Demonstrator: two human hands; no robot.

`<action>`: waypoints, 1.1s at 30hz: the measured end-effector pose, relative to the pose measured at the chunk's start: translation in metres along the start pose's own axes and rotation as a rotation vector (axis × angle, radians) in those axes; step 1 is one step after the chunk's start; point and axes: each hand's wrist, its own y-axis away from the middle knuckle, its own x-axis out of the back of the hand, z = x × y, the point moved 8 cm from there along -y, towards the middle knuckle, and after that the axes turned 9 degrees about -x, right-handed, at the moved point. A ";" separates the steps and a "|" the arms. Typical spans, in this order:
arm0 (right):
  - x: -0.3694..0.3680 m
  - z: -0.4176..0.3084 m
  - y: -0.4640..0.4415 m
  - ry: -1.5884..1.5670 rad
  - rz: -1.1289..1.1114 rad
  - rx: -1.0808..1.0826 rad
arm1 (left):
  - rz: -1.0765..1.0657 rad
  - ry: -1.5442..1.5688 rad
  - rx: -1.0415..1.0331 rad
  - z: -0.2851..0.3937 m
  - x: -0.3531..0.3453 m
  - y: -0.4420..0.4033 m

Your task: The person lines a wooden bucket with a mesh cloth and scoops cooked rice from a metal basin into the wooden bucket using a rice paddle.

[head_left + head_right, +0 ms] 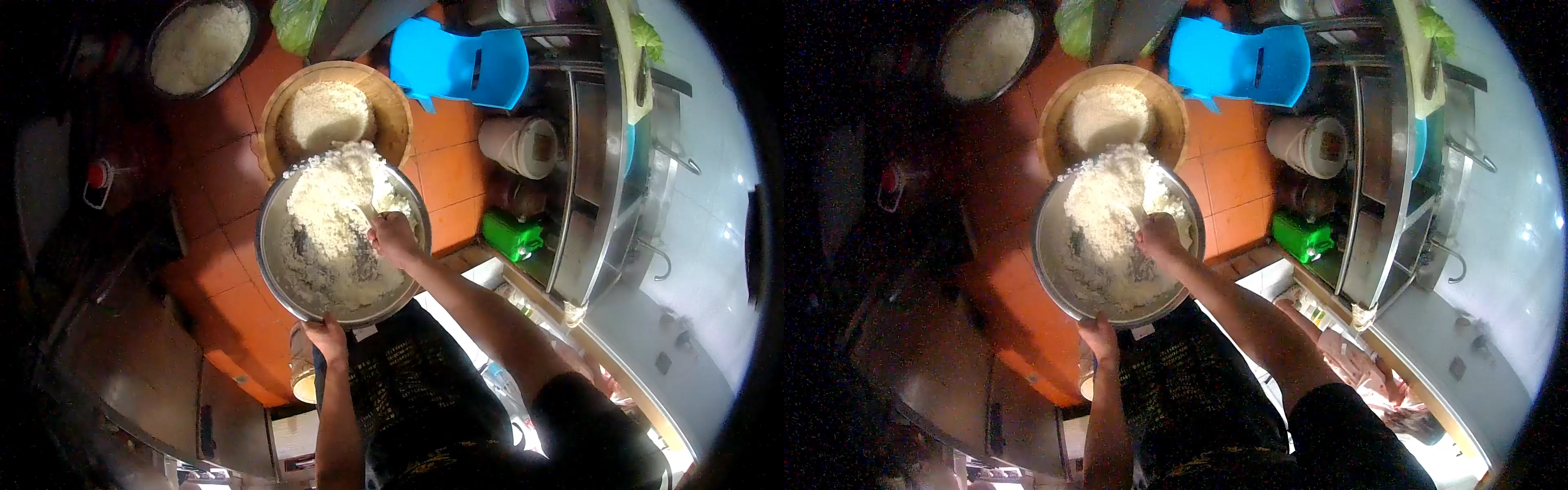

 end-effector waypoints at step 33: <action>0.085 0.009 0.084 0.463 -0.139 -0.526 | 0.048 0.050 0.079 -0.010 0.001 0.001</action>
